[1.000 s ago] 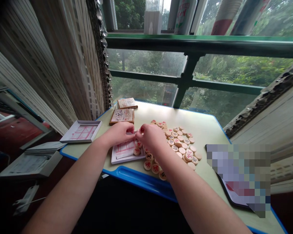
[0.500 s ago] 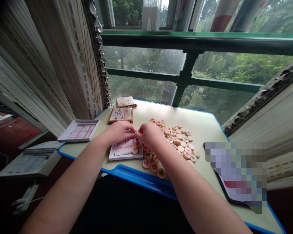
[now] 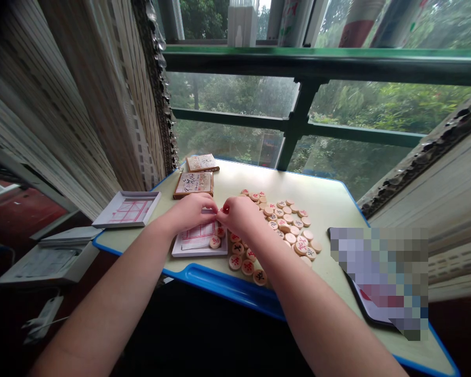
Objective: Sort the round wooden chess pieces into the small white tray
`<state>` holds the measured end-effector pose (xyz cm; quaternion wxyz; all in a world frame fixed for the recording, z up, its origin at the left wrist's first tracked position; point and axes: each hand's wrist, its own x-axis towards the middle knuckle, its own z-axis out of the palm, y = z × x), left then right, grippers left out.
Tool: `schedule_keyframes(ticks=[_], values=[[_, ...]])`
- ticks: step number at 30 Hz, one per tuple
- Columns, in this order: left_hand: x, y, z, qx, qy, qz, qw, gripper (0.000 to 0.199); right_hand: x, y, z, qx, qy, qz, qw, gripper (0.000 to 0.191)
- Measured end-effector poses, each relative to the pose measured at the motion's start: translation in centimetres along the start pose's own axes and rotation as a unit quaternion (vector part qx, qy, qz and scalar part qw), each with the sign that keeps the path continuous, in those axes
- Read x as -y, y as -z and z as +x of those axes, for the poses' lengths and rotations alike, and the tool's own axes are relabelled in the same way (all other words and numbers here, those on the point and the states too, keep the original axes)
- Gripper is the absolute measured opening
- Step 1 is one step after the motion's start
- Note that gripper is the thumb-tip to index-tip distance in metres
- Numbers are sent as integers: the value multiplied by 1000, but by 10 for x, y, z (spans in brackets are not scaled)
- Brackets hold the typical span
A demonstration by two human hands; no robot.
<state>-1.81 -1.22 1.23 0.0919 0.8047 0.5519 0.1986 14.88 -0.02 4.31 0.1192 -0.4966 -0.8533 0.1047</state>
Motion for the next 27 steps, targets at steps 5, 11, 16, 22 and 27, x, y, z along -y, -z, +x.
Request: schedule_keyframes(ticks=[5,11,16,22,27], values=[[0,1,-1,-1,1,-22,1000,12,-3,-3,0,-9,3,2,1000,22],[2,4,-1,-12,52,-47,997,16,-3,-14,-1,-60,37,-43,997,25],[4,3,-1,-17,59,-58,996,17,-1,-20,0,-36,49,-94,994,30],[6,3,-1,-13,54,-61,997,18,0,-18,0,-40,66,-96,992,30],[8,2,0,-14,58,-57,997,19,-3,-18,0,-47,62,-69,995,27]])
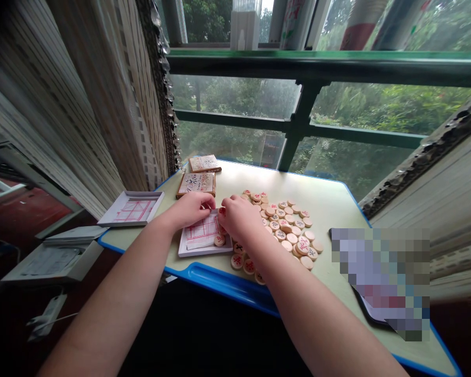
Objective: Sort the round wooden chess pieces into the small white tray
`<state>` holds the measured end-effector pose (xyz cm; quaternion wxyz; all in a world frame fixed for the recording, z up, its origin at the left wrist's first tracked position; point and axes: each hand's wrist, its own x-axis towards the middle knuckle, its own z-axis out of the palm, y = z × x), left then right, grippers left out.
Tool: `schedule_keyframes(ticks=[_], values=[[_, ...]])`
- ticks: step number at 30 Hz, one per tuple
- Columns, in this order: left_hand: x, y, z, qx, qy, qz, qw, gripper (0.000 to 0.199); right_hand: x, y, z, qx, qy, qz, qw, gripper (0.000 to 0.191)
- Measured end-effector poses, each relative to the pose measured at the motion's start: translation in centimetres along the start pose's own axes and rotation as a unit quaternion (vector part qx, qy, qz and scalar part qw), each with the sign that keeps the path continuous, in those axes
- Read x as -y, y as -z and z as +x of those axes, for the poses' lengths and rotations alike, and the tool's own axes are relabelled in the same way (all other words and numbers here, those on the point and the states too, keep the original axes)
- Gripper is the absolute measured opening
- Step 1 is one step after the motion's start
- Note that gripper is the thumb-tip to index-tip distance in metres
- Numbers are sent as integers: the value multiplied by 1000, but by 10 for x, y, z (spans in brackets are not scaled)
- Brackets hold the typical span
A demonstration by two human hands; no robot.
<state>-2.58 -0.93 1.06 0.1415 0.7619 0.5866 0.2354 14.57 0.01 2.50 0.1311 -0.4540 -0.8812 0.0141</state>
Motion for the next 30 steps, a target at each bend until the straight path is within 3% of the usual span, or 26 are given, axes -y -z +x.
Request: schedule_keyframes(ticks=[15,20,22,24,26,30], values=[[-3,0,-1,5,-5,6,1000,21,2,2,0,24,-15,5,1000,25],[-3,2,-1,2,-7,8,1000,17,0,27,-8,4,-14,32,999,25],[-3,1,0,1,-3,5,1000,18,-8,48,-17,10,-14,45,999,26],[-4,0,0,-5,0,0,1000,19,-23,68,-33,42,-55,64,996,26],[-5,-2,1,-11,2,-5,1000,21,-43,80,-53,32,-87,114,989,26],[-6,-4,1,-14,5,-9,1000,27,-81,73,-99,-4,-32,166,986,27]])
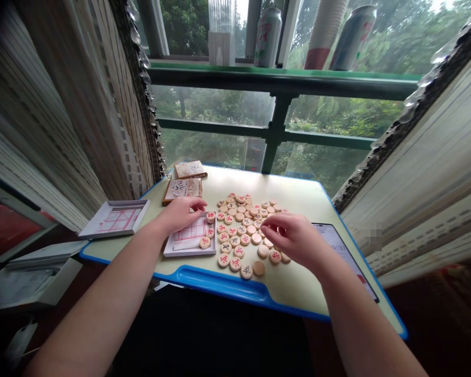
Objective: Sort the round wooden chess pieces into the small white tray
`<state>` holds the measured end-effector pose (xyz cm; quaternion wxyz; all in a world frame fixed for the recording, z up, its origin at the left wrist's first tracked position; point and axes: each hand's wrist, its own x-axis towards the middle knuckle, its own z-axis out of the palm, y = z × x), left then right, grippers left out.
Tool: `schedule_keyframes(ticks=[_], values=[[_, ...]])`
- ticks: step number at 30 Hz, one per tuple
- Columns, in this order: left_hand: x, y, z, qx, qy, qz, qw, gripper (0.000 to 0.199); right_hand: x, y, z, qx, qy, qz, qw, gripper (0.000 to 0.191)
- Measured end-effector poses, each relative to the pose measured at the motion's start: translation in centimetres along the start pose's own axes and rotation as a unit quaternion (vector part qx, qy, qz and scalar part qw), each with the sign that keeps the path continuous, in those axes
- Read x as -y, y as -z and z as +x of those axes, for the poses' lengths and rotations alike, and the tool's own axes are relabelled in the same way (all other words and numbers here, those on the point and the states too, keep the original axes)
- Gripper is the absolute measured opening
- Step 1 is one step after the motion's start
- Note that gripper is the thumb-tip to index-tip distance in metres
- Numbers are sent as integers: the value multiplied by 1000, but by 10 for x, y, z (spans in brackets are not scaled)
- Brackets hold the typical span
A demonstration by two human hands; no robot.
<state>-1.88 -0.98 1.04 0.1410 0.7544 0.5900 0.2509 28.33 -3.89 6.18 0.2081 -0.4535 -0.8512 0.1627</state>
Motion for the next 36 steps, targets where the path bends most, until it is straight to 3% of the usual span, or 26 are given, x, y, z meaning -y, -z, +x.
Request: schedule_keyframes(ticks=[3,7,19,26,36], values=[[3,0,0,6,-5,12,1000,26,-20,-11,-24,-21,33,-33,999,23],[5,-1,0,5,7,22,1000,25,-20,-23,-35,-22,72,-78,994,19],[-3,-5,0,4,-8,38,999,25,-17,-23,-34,34,54,-84,994,16],[-2,-5,1,1,-10,46,999,24,-13,-29,-31,10,39,-84,996,23],[-5,-3,0,7,-15,51,999,26,-21,-36,-28,-10,90,-93,992,17]])
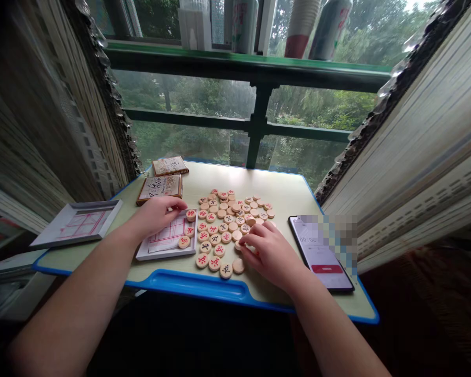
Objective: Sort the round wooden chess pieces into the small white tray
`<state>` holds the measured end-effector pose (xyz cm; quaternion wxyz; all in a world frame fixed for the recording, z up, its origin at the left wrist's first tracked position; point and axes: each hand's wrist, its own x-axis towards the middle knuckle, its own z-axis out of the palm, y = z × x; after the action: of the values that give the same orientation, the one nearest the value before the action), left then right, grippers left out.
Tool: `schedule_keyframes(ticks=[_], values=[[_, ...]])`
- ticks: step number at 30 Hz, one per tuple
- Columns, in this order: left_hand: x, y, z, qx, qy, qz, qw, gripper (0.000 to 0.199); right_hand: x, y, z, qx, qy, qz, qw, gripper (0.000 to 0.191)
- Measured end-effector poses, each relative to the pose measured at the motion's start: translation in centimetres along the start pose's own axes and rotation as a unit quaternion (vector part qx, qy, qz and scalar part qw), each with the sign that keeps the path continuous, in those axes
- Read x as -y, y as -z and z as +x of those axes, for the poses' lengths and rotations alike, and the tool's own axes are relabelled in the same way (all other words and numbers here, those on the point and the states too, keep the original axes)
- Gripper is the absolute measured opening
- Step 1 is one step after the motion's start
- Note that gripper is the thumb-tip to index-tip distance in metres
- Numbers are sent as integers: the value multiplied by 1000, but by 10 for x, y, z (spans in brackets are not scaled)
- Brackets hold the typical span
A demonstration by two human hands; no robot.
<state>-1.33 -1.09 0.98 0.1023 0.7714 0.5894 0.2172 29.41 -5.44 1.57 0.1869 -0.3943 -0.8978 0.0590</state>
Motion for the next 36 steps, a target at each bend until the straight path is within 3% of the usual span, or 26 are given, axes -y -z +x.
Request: schedule_keyframes(ticks=[6,13,18,21,24,31,33,36], values=[[2,0,0,-4,-13,3,1000,26,-2,-5,2,-36,-6,-16,999,22],[0,-1,0,-5,-20,7,1000,26,2,-6,4,-10,-51,-50,997,29],[-1,0,0,-4,-13,4,1000,27,0,-3,3,-27,-61,-37,997,27],[-1,0,0,-2,-12,4,1000,27,-3,-2,1,-58,-108,-59,991,21],[-1,0,0,0,-9,3,1000,27,-5,-3,1,-48,-144,-80,985,22],[-1,0,-1,-1,-5,-2,1000,26,1,-1,4,-50,-135,-41,989,19],[-1,0,-1,-2,-7,-2,1000,26,8,5,7,-31,-97,-7,995,19],[-2,1,-1,-3,-6,-1,1000,24,20,15,14,52,-75,12,996,25]])
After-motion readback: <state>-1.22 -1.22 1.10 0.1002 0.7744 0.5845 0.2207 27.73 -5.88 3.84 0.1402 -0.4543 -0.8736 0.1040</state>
